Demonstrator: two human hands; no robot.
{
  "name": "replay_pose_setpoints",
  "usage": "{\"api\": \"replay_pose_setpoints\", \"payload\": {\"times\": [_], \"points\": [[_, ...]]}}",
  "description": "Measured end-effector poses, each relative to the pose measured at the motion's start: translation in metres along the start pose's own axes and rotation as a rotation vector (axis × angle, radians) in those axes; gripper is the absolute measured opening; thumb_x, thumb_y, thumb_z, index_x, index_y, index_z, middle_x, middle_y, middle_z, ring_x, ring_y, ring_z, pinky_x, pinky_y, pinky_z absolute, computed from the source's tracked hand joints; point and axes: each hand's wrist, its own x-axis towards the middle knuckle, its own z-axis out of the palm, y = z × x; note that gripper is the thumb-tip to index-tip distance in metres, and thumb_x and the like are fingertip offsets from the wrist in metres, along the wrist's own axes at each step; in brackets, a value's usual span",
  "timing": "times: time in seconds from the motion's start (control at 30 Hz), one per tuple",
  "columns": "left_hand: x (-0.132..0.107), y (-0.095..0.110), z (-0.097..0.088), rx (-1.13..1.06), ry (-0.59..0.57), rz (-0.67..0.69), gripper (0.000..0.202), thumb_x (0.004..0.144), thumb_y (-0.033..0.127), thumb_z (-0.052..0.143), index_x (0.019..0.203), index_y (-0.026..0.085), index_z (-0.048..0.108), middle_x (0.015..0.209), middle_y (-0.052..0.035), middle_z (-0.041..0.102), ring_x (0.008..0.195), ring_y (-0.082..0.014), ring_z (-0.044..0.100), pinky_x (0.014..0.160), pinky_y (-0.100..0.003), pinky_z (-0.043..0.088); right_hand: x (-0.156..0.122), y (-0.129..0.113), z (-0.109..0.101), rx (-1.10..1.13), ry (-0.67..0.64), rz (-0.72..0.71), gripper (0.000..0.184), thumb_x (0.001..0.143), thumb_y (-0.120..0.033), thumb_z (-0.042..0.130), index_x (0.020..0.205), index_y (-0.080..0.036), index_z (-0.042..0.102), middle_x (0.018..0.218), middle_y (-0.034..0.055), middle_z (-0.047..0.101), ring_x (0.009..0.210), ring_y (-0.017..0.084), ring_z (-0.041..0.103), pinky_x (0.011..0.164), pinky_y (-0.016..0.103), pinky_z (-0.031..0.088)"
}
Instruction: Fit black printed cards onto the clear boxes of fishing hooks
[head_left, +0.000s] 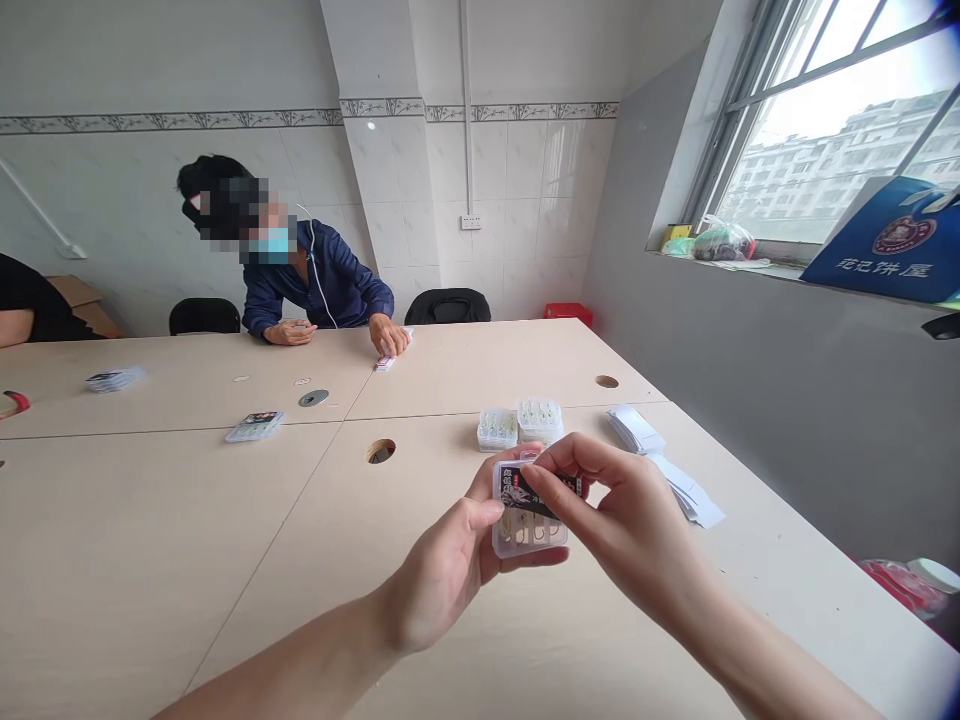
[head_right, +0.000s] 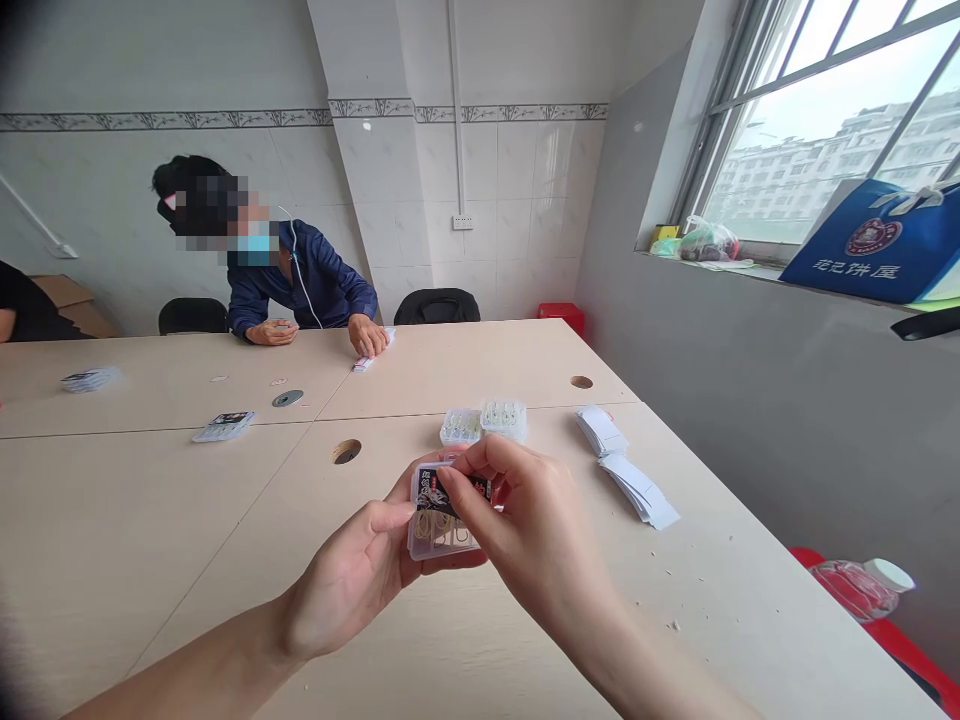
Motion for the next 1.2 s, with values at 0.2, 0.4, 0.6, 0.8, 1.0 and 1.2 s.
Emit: {"api": "replay_pose_setpoints", "payload": {"times": [0.2,0.4,0.6,0.8,1.0,1.2], "points": [[0.0006,-0.0007,0.0004,0.035,0.005,-0.011,0.049,0.095,0.020,0.035,0.142,0.029,0.039,0.145,-0.0050,0.045,0.130,-0.0282,0.044,0.108,-0.053,0.037,0.0002,0.0001,0.0000,0.007,-0.005,-0.005,0.018,0.089,-0.032,0.060,0.074,-0.022,0.062,0.069,-0.0021,0.065,0.061,0.013,0.050,0.055,0.025,0.040],[0.0007,0.0002,0.0011,0.052,0.022,-0.032,0.048,0.095,0.017,0.033,0.141,0.030,0.039,0.142,-0.0044,0.047,0.129,-0.0265,0.045,0.108,-0.053,0.037,0.0000,0.0002,0.0004,-0.009,0.000,-0.003,0.017,0.089,-0.030,0.060,0.074,-0.022,0.062,0.069,-0.0015,0.065,0.062,0.014,0.050,0.056,0.026,0.039],[0.0004,0.0009,0.0021,0.076,0.020,-0.037,0.044,0.097,0.022,0.034,0.140,0.033,0.041,0.142,-0.0032,0.048,0.129,-0.0253,0.045,0.107,-0.050,0.039,0.0005,-0.0002,0.0000,-0.009,-0.003,-0.010,0.017,0.089,-0.030,0.060,0.075,-0.022,0.063,0.070,-0.0018,0.066,0.063,0.014,0.050,0.056,0.025,0.040],[0.0010,0.0014,0.0036,0.082,0.031,-0.037,0.040,0.100,0.030,0.035,0.138,0.034,0.043,0.141,-0.0026,0.048,0.129,-0.0248,0.045,0.106,-0.048,0.040,-0.0006,0.0005,-0.0002,0.000,-0.007,-0.010,0.017,0.089,-0.031,0.060,0.075,-0.023,0.063,0.070,-0.0025,0.066,0.062,0.013,0.050,0.055,0.025,0.040],[0.0009,0.0009,0.0033,0.079,0.031,-0.036,0.039,0.100,0.031,0.035,0.138,0.034,0.043,0.141,-0.0032,0.048,0.128,-0.0247,0.046,0.105,-0.048,0.040,-0.0002,0.0005,0.0000,0.004,-0.007,-0.012,0.017,0.090,-0.031,0.060,0.075,-0.022,0.063,0.070,-0.0023,0.066,0.061,0.013,0.050,0.054,0.024,0.040],[0.0011,0.0028,0.0044,0.079,0.030,-0.038,0.038,0.100,0.031,0.035,0.137,0.035,0.044,0.139,-0.0032,0.049,0.128,-0.0249,0.046,0.105,-0.049,0.040,0.0017,-0.0007,0.0003,-0.010,-0.013,-0.002,0.018,0.090,-0.031,0.059,0.075,-0.022,0.063,0.070,-0.0004,0.066,0.061,0.014,0.051,0.055,0.026,0.040]]}}
